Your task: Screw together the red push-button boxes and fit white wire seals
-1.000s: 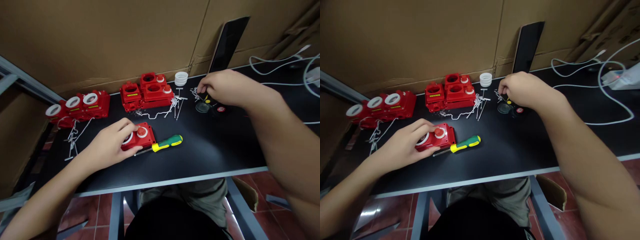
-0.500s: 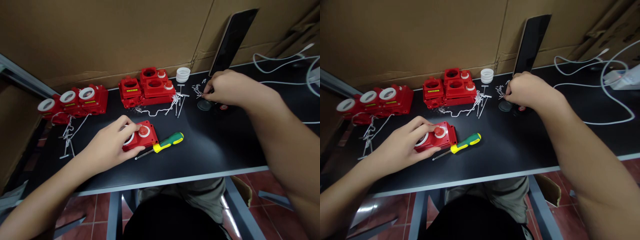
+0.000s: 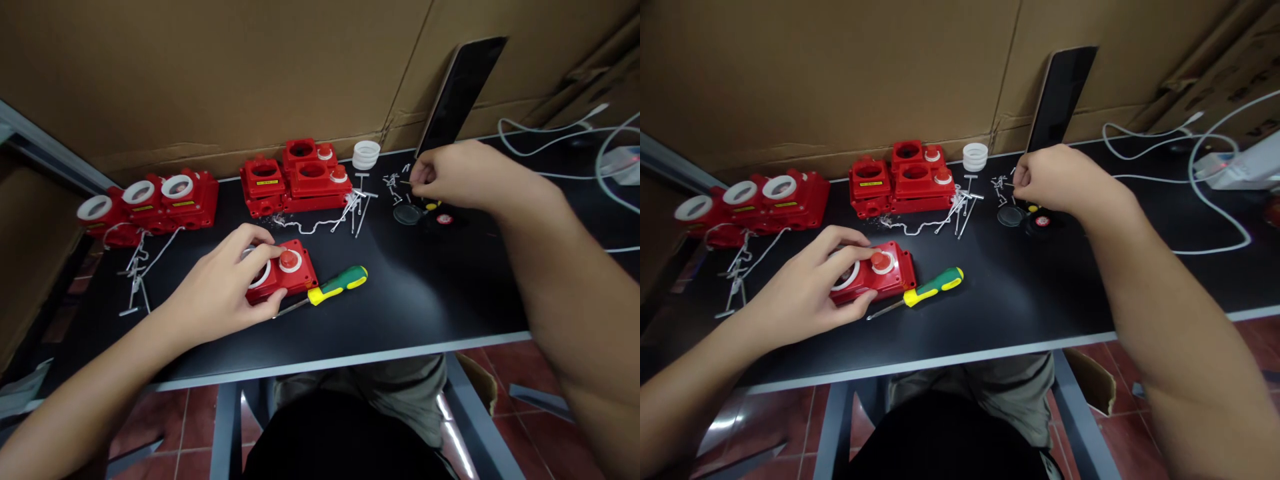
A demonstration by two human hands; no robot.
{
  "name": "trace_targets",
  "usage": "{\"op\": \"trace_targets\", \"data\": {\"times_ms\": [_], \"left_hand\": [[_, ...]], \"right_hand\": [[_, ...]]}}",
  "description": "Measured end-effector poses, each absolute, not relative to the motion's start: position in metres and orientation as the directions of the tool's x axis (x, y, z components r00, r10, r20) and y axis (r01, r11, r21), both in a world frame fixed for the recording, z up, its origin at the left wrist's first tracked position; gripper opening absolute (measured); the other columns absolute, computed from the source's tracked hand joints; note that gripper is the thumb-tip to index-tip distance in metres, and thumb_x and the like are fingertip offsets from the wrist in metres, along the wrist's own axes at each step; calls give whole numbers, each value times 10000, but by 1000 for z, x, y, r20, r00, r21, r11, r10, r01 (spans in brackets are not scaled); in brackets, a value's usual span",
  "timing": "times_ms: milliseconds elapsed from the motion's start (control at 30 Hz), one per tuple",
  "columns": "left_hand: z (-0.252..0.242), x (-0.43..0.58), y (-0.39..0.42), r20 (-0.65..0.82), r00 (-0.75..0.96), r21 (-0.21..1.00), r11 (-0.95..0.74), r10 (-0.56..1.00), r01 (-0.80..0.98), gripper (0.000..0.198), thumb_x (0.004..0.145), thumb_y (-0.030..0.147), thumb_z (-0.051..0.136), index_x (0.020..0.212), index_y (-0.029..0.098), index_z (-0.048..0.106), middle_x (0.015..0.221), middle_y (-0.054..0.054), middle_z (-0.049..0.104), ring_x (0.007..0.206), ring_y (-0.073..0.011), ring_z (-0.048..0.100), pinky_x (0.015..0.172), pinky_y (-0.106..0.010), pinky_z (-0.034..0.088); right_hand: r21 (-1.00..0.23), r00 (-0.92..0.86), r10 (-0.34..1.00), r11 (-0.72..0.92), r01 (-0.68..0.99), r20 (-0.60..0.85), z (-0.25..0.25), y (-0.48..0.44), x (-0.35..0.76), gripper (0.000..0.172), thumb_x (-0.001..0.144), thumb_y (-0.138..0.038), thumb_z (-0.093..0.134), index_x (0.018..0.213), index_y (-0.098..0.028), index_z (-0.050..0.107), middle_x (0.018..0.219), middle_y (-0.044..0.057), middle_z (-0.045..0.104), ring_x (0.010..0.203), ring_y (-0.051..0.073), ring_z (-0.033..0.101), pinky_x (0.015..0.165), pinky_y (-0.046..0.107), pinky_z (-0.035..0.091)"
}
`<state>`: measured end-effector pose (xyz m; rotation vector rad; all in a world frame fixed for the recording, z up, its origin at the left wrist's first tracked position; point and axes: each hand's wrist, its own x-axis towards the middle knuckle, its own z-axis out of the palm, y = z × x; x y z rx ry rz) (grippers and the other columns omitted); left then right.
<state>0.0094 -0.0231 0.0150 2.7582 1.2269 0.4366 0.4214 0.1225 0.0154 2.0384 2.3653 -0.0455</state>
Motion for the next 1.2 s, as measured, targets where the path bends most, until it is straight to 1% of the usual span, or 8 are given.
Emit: {"op": "trace_targets", "data": {"times_ms": [100,267,433,567,667,800,933,1200], "left_hand": [[13,11,-22,245,632,232,-678,735,698,400,1074,357,704,1436,188,678,1398,-157,732,1230,-329,779,1040,-451,670],[11,12,-21,286,616,248,-678,734,692,417,1067,332,740,1449,194,648,1429,-154,748,1274,-338,769,1070,-458,658],[15,11,-18,257,601,344,-653,757,675,376,1078,372,779,1405,215,681,1355,-109,780,1176,-299,798,1012,-422,669],[18,9,-13,223,598,395,-632,770,667,344,1073,431,814,1340,241,709,1313,-88,786,1164,-291,806,1016,-425,666],[20,9,-12,209,601,386,-630,772,674,320,1072,426,809,1321,247,716,1320,-94,782,1168,-289,801,1011,-425,662],[23,12,-13,196,613,370,-637,765,676,314,1074,419,811,1323,253,716,1316,-88,775,1166,-284,799,1014,-424,659],[24,13,-14,187,619,364,-639,763,678,318,1085,410,796,1338,237,711,1327,-99,773,1185,-291,794,1031,-425,652],[21,12,-15,194,614,359,-638,765,682,306,1097,417,770,1329,228,706,1362,-116,782,1228,-308,788,1075,-450,649]], "right_hand": [[-14,-189,981,189,982,-35,13,124,423,178,902,-209,675,997,-203,825,995,112,824,903,257,732,846,401,545],[-22,-327,944,326,945,-52,12,130,428,290,936,-238,638,1111,-192,864,1230,166,845,1125,318,771,986,444,569],[-65,-384,914,378,923,-130,14,131,430,228,923,-209,684,1003,-239,895,1137,90,862,962,259,760,888,405,550],[-113,-372,916,358,927,-149,14,131,428,203,956,-189,752,1063,-230,919,1144,63,876,938,212,744,897,376,530],[-138,-333,934,316,939,-129,11,132,427,182,989,-192,796,1107,-217,932,1125,61,880,920,189,724,900,378,506],[-145,-297,949,281,949,-108,7,131,426,77,1006,-226,842,1012,-201,915,1060,69,862,897,189,688,845,381,472],[-115,-275,956,263,958,-106,9,128,422,77,1016,-203,843,968,-181,898,1036,82,855,845,171,658,815,379,461],[-97,-259,961,249,964,-101,18,122,415,86,933,-127,848,867,-182,855,969,40,864,835,165,703,825,356,508]]}}
